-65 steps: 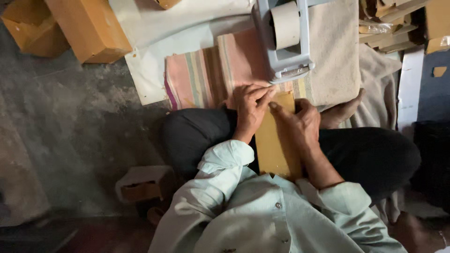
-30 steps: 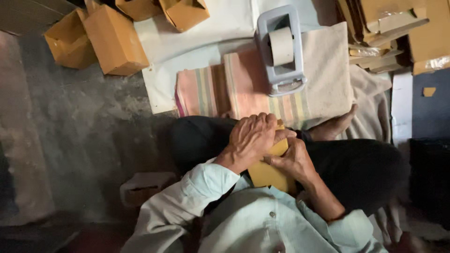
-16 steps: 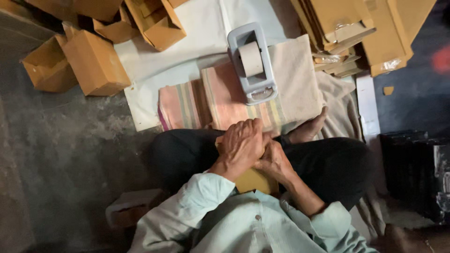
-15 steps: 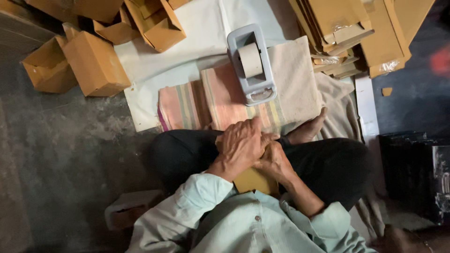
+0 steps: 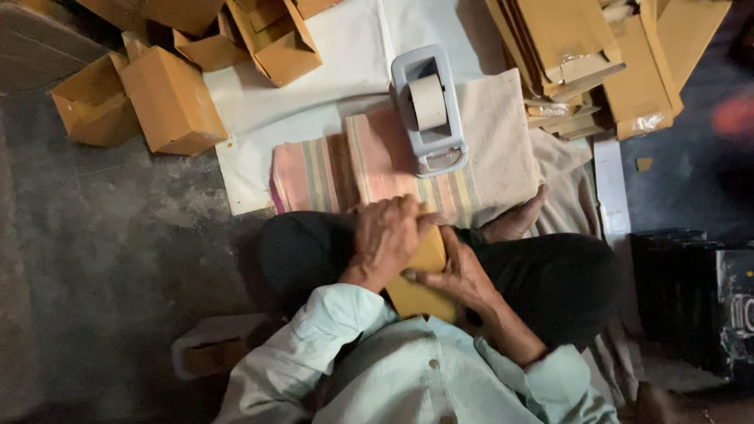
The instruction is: The person sits on the floor and repeatedly tapes small cardboard boxes using a tape dispenser. They pick up a box, apply tape to seal it, and place it aside, repeating this process for multiple boxes.
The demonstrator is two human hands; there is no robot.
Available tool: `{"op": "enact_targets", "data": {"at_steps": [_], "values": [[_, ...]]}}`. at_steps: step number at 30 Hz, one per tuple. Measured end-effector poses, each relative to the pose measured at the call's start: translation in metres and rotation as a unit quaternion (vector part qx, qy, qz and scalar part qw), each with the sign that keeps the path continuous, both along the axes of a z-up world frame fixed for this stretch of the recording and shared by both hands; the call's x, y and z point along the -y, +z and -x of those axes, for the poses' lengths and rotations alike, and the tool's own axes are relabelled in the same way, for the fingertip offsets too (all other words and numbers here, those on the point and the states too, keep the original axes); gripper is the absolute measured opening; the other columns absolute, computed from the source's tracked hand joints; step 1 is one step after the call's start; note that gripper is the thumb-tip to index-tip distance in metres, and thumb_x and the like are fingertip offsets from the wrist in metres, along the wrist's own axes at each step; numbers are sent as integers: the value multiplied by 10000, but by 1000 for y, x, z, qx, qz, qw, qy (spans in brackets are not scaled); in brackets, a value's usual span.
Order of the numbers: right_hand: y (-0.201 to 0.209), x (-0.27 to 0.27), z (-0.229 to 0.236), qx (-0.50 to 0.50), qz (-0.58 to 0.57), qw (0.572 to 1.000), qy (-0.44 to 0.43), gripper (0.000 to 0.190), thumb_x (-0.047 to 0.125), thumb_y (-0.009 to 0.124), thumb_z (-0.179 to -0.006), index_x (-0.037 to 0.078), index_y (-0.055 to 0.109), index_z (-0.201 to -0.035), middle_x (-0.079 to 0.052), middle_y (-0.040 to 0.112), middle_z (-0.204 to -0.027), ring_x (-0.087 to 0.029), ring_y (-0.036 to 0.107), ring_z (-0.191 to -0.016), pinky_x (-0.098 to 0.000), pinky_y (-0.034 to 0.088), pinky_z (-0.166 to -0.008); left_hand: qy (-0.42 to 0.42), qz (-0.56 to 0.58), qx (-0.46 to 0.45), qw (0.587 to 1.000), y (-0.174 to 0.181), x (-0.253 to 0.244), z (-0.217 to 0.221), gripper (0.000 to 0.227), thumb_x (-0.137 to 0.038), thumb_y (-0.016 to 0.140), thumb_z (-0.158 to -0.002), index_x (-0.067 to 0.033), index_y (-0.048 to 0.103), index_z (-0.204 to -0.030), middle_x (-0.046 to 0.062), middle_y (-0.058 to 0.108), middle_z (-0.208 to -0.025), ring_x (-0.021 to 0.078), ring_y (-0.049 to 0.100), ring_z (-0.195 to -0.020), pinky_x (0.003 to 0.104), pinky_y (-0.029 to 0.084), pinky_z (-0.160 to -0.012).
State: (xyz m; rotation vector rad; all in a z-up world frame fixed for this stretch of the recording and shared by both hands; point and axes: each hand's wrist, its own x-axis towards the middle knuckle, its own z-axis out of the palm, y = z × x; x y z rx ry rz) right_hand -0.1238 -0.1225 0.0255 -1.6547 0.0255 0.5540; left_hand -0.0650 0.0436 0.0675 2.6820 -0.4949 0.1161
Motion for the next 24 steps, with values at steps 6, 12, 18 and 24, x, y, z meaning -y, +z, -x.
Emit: {"op": "enact_targets", "data": {"at_steps": [6, 12, 18, 24], "values": [[8, -3, 25, -69, -55, 996, 13, 519, 339, 835, -770, 2, 583, -1075, -55, 684, -873, -123, 640, -813, -300, 537, -672, 71, 22, -34, 997, 2, -29, -1, 443, -430, 516, -1066, -56, 637, -862, 191, 695, -819, 405, 665, -782, 526, 502, -740], [5, -1, 27, -49, 62, 996, 42, 510, 395, 815, -773, 10, 563, -995, -95, 644, -762, -146, 590, -700, -325, 484, -588, 64, 29, -34, 997, 5, -36, -1, 472, -453, 516, -1029, -34, 643, -852, 205, 699, -800, 404, 677, -766, 518, 516, -719], [12, 0, 35, -22, 43, 997, 60, 508, 413, 705, -868, 14, 556, -1144, -90, 676, -822, -158, 639, -724, -321, 522, -615, 150, -4, -128, 980, 4, -53, 3, 518, -506, 448, -1048, -58, 663, -902, 222, 686, -807, 411, 673, -752, 522, 511, -685], [-15, 1, 39, -4, 14, 999, 47, 496, 375, 710, -905, 2, 589, -1209, -85, 706, -916, -155, 658, -821, -318, 556, -704, 166, 21, -110, 980, 26, -66, 3, 659, -625, 362, -1040, -59, 691, -956, 200, 715, -913, 410, 671, -881, 532, 508, -800]]}}
